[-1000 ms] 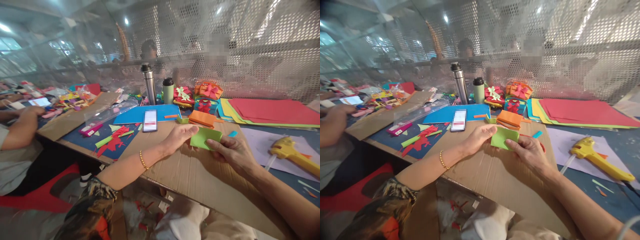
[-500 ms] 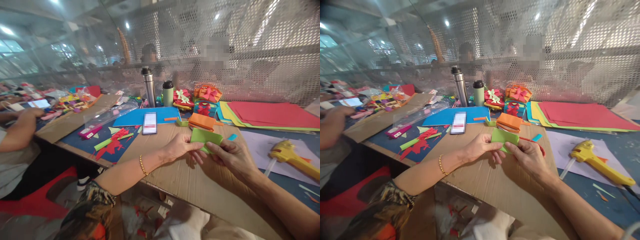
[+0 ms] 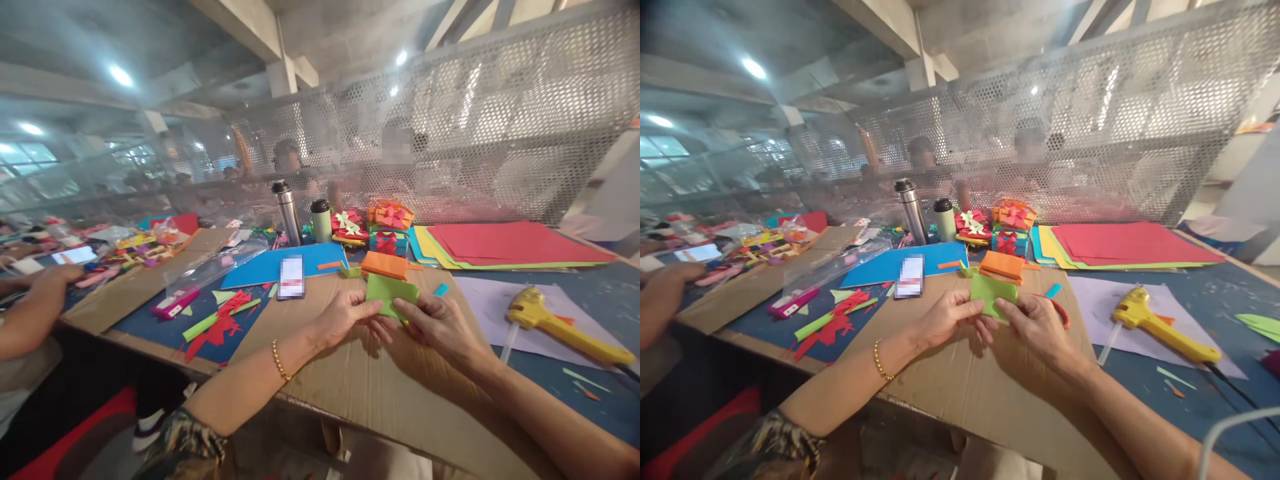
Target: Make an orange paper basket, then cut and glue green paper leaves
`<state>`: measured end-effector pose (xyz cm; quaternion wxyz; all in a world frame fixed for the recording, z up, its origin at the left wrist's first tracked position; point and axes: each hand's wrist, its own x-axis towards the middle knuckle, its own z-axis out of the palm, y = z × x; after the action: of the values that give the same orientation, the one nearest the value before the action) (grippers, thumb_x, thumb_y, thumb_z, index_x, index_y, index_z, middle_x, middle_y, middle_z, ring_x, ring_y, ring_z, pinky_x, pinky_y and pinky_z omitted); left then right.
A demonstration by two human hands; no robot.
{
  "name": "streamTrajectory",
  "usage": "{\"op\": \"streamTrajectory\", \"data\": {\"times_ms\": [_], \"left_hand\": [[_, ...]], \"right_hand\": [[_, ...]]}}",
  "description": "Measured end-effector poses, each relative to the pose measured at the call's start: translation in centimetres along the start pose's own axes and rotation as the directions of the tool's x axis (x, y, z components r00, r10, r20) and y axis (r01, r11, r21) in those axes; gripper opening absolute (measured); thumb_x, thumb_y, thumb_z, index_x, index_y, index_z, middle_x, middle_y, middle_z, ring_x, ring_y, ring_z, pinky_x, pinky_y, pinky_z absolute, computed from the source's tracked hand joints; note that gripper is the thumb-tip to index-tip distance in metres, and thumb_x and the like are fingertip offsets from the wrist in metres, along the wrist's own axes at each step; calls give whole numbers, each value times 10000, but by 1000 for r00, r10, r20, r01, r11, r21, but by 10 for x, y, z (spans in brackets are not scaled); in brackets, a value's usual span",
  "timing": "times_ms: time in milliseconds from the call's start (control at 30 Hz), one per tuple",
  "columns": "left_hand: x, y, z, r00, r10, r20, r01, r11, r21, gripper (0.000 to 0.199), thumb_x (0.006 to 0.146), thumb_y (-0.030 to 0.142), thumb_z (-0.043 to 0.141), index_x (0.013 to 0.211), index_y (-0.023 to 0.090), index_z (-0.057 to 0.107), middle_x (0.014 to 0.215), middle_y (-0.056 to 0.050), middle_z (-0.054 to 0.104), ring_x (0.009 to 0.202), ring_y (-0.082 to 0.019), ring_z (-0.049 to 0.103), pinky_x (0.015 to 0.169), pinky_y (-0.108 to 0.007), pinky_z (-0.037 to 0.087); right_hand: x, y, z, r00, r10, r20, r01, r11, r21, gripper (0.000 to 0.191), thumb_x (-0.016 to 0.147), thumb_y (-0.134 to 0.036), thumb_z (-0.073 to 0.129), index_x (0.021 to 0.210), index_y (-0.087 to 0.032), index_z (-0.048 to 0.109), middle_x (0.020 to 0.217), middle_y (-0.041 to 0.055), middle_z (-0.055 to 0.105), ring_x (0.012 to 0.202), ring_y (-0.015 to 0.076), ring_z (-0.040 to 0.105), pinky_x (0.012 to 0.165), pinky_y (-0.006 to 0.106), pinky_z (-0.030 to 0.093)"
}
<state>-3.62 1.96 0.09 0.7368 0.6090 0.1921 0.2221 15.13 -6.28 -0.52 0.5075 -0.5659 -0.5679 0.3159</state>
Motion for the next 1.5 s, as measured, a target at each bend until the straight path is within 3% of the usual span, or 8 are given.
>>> {"op": "streamTrajectory", "data": {"times_ms": [400,800,1033,1100,1200,1333,1433,1500], "left_hand": [[3,-4,0,997,-20,-78,24,998,52,581,809,611,888,960,59,786,820,-187,821,626,-195,773,605,-262,562],[4,-4,-1,999,-29,-36,29,1000,0,681,658,684,962,942,108,735,751,-118,798,607,-204,773,551,-252,548],[4,4,0,996,71,-58,-71,997,1,484,774,502,942,985,103,767,799,-118,829,640,-201,793,612,-263,573],[6,8,-6,992,95,-83,-96,995,-12,461,764,477,954,958,101,770,773,-112,826,623,-204,791,611,-270,587],[11,11,-17,979,98,-179,-106,994,-34,389,752,400,961,885,100,754,739,-105,818,586,-195,778,578,-254,578],[14,12,-20,962,37,-269,-43,999,-15,253,835,303,881,840,98,732,719,-104,808,547,-175,756,523,-228,536],[12,13,-15,964,-2,-267,4,1000,8,204,873,276,835,874,97,738,719,-97,806,516,-166,734,521,-241,542],[10,14,-12,964,-22,-264,28,999,22,192,884,274,818,901,99,740,721,-92,805,511,-166,728,533,-255,557]], "right_hand": [[0,-6,6,998,-56,15,56,998,-18,740,802,-925,627,536,-249,488,441,-13,432,443,117,337,414,288,239],[1,0,5,998,-55,2,55,998,4,780,741,-986,635,528,-250,489,435,-24,414,426,106,322,403,285,224],[0,-18,-7,996,-43,-84,37,996,-76,722,819,-853,688,516,-237,464,455,-27,423,444,96,361,442,270,241],[5,-28,-21,953,-135,-271,136,991,-17,616,898,-730,685,561,-234,546,479,-20,482,455,108,415,466,270,312],[12,-38,-52,785,-254,-565,280,959,-43,460,929,-603,688,645,-246,630,467,-40,474,412,107,389,456,277,328],[9,-33,-79,941,-226,-253,119,919,-375,357,994,-446,664,720,-217,675,597,2,625,514,132,546,542,282,423],[7,-25,-68,994,-96,56,106,664,-740,274,1001,-301,627,760,-190,695,748,58,729,692,177,660,653,299,444],[9,-21,-52,990,37,140,107,456,-884,218,1014,-292,621,880,-167,739,941,123,792,828,222,721,720,316,460]]}}
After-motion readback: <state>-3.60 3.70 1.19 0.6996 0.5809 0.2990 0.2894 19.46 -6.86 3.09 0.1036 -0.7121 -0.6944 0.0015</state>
